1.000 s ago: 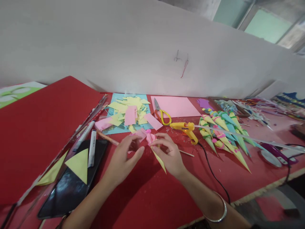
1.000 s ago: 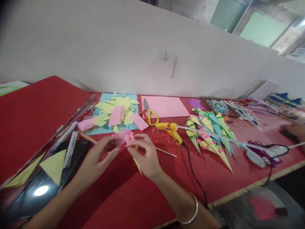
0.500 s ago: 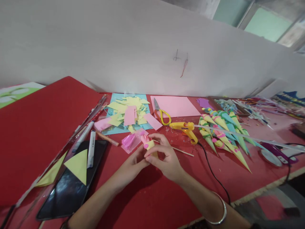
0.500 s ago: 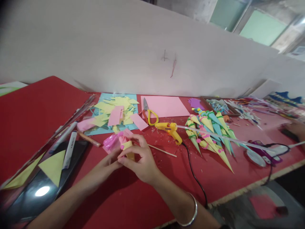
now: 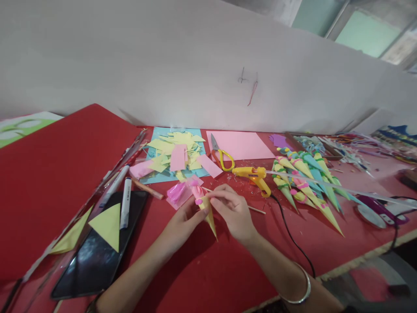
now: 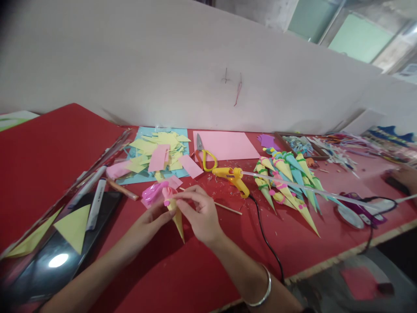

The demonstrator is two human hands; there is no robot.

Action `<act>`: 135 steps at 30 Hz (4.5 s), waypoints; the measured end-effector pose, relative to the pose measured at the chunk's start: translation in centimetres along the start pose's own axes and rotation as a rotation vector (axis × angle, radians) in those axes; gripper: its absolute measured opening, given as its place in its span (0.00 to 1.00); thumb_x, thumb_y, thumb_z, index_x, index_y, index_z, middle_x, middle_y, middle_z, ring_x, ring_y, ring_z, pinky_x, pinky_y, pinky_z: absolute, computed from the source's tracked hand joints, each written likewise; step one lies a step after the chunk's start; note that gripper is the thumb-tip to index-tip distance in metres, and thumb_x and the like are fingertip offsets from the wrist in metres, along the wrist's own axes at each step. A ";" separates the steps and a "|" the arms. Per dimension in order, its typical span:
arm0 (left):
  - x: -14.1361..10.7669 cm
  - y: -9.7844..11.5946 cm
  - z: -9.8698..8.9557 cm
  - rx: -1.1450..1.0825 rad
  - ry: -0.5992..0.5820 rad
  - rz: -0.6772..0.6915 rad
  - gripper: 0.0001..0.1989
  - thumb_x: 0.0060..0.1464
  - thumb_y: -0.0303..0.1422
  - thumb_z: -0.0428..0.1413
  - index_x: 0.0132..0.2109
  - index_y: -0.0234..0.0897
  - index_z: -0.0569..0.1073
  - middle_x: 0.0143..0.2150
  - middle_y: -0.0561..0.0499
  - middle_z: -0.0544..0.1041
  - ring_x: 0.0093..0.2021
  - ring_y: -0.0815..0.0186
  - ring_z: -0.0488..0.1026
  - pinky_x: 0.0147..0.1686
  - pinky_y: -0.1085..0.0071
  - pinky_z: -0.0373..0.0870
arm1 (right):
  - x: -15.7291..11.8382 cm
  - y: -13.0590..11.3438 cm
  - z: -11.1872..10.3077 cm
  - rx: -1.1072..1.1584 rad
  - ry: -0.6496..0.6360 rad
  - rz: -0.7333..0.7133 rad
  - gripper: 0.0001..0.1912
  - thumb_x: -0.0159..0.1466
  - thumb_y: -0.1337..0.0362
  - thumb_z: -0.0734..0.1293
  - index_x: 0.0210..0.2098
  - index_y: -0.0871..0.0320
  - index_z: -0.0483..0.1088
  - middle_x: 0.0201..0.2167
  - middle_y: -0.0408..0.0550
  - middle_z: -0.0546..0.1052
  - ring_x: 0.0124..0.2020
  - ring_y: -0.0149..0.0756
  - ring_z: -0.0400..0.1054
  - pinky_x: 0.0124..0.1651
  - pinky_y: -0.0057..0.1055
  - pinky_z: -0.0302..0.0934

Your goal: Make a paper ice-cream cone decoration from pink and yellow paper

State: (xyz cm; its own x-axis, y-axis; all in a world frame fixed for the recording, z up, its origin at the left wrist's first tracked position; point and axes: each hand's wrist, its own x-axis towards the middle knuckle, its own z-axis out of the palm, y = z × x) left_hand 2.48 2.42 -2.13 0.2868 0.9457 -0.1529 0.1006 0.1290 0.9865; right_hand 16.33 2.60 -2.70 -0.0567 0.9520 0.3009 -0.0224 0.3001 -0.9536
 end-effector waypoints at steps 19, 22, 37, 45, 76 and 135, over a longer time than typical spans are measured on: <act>0.1 -0.1 0.0 0.040 -0.052 0.086 0.16 0.50 0.37 0.52 0.47 0.39 0.68 0.44 0.49 0.75 0.44 0.59 0.71 0.44 0.63 0.68 | 0.0 0.0 0.1 -0.148 0.010 -0.073 0.08 0.55 0.68 0.66 0.32 0.51 0.75 0.35 0.45 0.68 0.40 0.34 0.65 0.44 0.32 0.62; 0.1 -0.1 0.0 0.006 -0.060 0.084 0.16 0.50 0.36 0.52 0.47 0.39 0.67 0.44 0.49 0.75 0.44 0.59 0.71 0.44 0.62 0.68 | 0.0 0.1 0.1 -0.141 0.000 -0.065 0.10 0.55 0.70 0.64 0.32 0.51 0.74 0.36 0.45 0.67 0.40 0.33 0.65 0.43 0.32 0.62; 0.0 -0.2 -0.2 0.161 -0.042 0.217 0.20 0.52 0.33 0.51 0.53 0.39 0.63 0.53 0.49 0.69 0.52 0.60 0.65 0.52 0.64 0.62 | 0.3 0.2 0.4 0.207 -0.030 0.131 0.12 0.53 0.69 0.67 0.37 0.53 0.69 0.38 0.44 0.68 0.41 0.31 0.66 0.45 0.30 0.62; 0.1 -0.4 -0.3 0.234 -0.038 0.253 0.22 0.51 0.34 0.50 0.55 0.39 0.61 0.55 0.47 0.67 0.53 0.59 0.64 0.53 0.61 0.60 | 0.3 0.0 0.1 0.343 -0.172 0.342 0.17 0.54 0.64 0.67 0.45 0.53 0.68 0.45 0.45 0.72 0.47 0.36 0.65 0.51 0.36 0.58; 0.0 -0.3 -0.6 0.258 -0.071 0.231 0.21 0.51 0.34 0.51 0.53 0.39 0.64 0.51 0.48 0.72 0.50 0.57 0.68 0.48 0.61 0.66 | 0.3 0.7 0.2 0.412 -0.214 0.343 0.16 0.54 0.63 0.66 0.43 0.51 0.70 0.42 0.44 0.74 0.44 0.36 0.67 0.50 0.36 0.57; 0.3 0.2 -2.2 0.709 0.205 0.256 0.23 0.47 0.44 0.54 0.48 0.38 0.61 0.45 0.45 0.70 0.43 0.57 0.70 0.41 0.60 0.68 | 0.4 1.7 0.4 0.292 0.044 0.472 0.07 0.52 0.64 0.65 0.31 0.57 0.69 0.29 0.41 0.72 0.34 0.32 0.65 0.41 0.29 0.56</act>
State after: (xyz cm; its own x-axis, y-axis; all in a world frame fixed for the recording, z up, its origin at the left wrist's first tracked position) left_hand 0.47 3.38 -1.88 0.2085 0.9654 0.1568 0.6594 -0.2571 0.7064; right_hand 15.85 3.51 -4.22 -0.0856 0.9826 -0.1648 -0.2806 -0.1825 -0.9423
